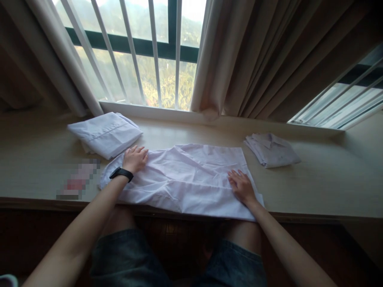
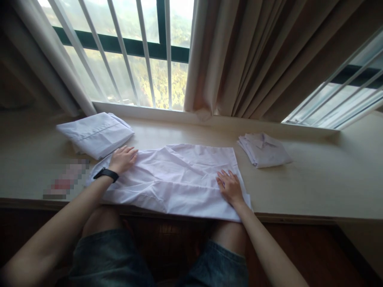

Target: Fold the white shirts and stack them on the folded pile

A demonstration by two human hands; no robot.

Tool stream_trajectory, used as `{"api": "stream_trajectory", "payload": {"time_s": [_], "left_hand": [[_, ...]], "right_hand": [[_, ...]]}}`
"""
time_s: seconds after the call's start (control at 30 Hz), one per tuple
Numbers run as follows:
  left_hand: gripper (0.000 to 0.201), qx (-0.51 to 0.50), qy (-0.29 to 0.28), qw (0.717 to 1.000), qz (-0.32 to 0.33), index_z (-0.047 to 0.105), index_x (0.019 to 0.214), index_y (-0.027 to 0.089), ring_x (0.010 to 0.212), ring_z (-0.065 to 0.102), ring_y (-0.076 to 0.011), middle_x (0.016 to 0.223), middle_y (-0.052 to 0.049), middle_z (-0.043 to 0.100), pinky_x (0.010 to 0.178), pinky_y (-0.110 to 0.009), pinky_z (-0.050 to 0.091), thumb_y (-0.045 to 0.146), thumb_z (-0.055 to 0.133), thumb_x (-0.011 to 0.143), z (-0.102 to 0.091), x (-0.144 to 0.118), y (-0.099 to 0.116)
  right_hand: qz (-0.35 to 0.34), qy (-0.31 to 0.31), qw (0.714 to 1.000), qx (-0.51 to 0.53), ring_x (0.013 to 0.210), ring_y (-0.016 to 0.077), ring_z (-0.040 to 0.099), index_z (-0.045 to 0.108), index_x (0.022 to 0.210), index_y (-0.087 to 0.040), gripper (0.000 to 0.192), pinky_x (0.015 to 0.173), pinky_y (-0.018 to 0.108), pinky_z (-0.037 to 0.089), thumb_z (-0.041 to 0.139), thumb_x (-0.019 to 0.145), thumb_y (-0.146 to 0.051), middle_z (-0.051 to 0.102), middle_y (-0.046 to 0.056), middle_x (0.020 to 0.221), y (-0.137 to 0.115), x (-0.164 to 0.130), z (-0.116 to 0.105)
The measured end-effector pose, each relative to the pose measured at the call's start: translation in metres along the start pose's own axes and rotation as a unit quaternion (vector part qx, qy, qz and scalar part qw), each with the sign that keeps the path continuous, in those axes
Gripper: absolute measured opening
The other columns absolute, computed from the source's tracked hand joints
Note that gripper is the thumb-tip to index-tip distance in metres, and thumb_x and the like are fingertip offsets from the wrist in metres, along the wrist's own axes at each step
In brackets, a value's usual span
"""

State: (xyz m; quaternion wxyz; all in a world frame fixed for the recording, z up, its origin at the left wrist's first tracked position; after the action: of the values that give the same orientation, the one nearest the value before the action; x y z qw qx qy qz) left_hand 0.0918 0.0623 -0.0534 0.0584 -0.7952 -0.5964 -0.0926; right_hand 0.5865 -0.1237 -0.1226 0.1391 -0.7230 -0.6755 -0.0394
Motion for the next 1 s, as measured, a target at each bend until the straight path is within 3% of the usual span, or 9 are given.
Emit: {"api": "stream_trajectory", "payload": {"time_s": [0.13, 0.3, 0.37, 0.53, 0.63, 0.7, 0.8, 0.93, 1.0], "left_hand": [[0.057, 0.001, -0.096, 0.995, -0.020, 0.053, 0.147, 0.029, 0.149, 0.029, -0.0355, 0.158, -0.007, 0.043, 0.118, -0.062, 0.017, 0.049, 0.026, 0.101, 0.029, 0.017, -0.034], [0.060, -0.031, -0.079, 0.994, -0.063, 0.041, 0.155, 0.033, 0.151, 0.024, -0.0338, 0.164, -0.002, 0.033, 0.120, -0.059, 0.017, 0.051, 0.018, 0.102, 0.058, 0.014, -0.055], [0.060, -0.042, -0.074, 0.994, -0.072, 0.041, 0.155, 0.033, 0.152, 0.024, -0.0330, 0.164, -0.001, 0.033, 0.120, -0.060, 0.017, 0.051, 0.017, 0.102, 0.061, 0.013, -0.055], [0.065, -0.047, -0.091, 0.992, -0.073, 0.039, 0.156, 0.033, 0.153, 0.021, -0.0331, 0.165, -0.001, 0.031, 0.120, -0.061, 0.016, 0.058, 0.016, 0.101, 0.057, 0.015, -0.053], [0.067, -0.044, -0.097, 0.992, -0.074, 0.038, 0.156, 0.032, 0.153, 0.021, -0.0336, 0.165, -0.001, 0.029, 0.120, -0.062, 0.016, 0.063, 0.020, 0.099, 0.056, 0.014, -0.053], [0.066, -0.040, -0.090, 0.992, -0.079, 0.039, 0.156, 0.032, 0.153, 0.022, -0.0327, 0.165, 0.000, 0.030, 0.120, -0.061, 0.016, 0.061, 0.022, 0.099, 0.056, 0.013, -0.053], [0.062, -0.041, -0.078, 0.992, -0.090, 0.040, 0.155, 0.033, 0.152, 0.024, -0.0306, 0.164, 0.002, 0.033, 0.121, -0.058, 0.016, 0.056, 0.022, 0.101, 0.057, 0.012, -0.053], [0.059, -0.048, -0.070, 0.992, -0.097, 0.042, 0.154, 0.034, 0.152, 0.025, -0.0312, 0.163, 0.002, 0.035, 0.121, -0.058, 0.016, 0.053, 0.023, 0.101, 0.055, 0.011, -0.050], [0.059, -0.049, -0.067, 0.992, -0.096, 0.043, 0.153, 0.033, 0.151, 0.026, -0.0319, 0.162, 0.001, 0.036, 0.121, -0.059, 0.018, 0.052, 0.024, 0.101, 0.055, 0.011, -0.050]], "right_hand": [[0.018, -0.015, 1.000, -0.014, 0.141, 0.0269, 0.045, 0.061, 0.139, -0.025, 0.052, 0.118, 0.047, 0.032, 0.029, 0.103, -0.042, 0.056, 0.002, 0.148, 0.004, -0.001, 0.003], [0.063, -0.020, 0.996, -0.055, 0.118, 0.0301, 0.064, 0.074, 0.117, -0.021, 0.046, 0.107, 0.045, 0.044, 0.035, 0.102, -0.039, 0.073, 0.011, 0.120, -0.003, 0.030, -0.011], [0.047, -0.012, 0.998, -0.041, 0.112, 0.0295, 0.066, 0.075, 0.117, -0.020, 0.041, 0.104, 0.043, 0.047, 0.041, 0.100, -0.036, 0.074, 0.012, 0.116, -0.026, 0.067, -0.013], [-0.106, -0.007, 0.993, 0.059, 0.130, 0.0221, 0.058, 0.049, 0.150, -0.028, 0.061, 0.102, 0.032, 0.050, 0.051, 0.091, -0.013, 0.046, 0.001, 0.156, -0.128, 0.183, 0.011], [-0.131, -0.043, 0.988, 0.072, 0.116, 0.0215, 0.066, 0.066, 0.131, -0.031, 0.044, 0.097, 0.031, 0.052, 0.058, 0.090, -0.017, 0.060, -0.001, 0.143, -0.172, 0.226, 0.038], [-0.094, -0.041, 0.992, 0.069, 0.108, 0.0214, 0.069, 0.075, 0.113, -0.027, 0.030, 0.095, 0.030, 0.052, 0.055, 0.093, -0.018, 0.073, 0.001, 0.123, -0.179, 0.235, 0.052], [-0.054, -0.013, 0.997, 0.055, 0.105, 0.0227, 0.069, 0.077, 0.107, -0.021, 0.030, 0.095, 0.031, 0.051, 0.051, 0.093, -0.017, 0.076, 0.007, 0.111, -0.171, 0.224, 0.061], [-0.170, -0.019, 0.984, 0.056, 0.115, 0.0231, 0.064, 0.076, 0.109, -0.018, 0.029, 0.104, 0.033, 0.046, 0.051, 0.094, -0.019, 0.073, 0.008, 0.119, -0.161, 0.200, 0.056], [-0.190, -0.029, 0.979, 0.064, 0.118, 0.0229, 0.062, 0.076, 0.111, -0.019, 0.029, 0.108, 0.035, 0.045, 0.052, 0.094, -0.021, 0.072, 0.007, 0.125, -0.156, 0.194, 0.048]]}}
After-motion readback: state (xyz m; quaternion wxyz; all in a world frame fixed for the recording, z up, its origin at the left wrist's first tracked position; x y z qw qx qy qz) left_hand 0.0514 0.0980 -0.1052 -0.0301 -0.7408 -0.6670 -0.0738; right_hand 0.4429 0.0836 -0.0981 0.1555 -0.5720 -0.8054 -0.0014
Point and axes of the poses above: each hand's wrist, its own x-axis towards the middle knuckle, its own z-axis out of the palm, y = z × x, the point moved 3 cm from there along x, towards the middle knuckle
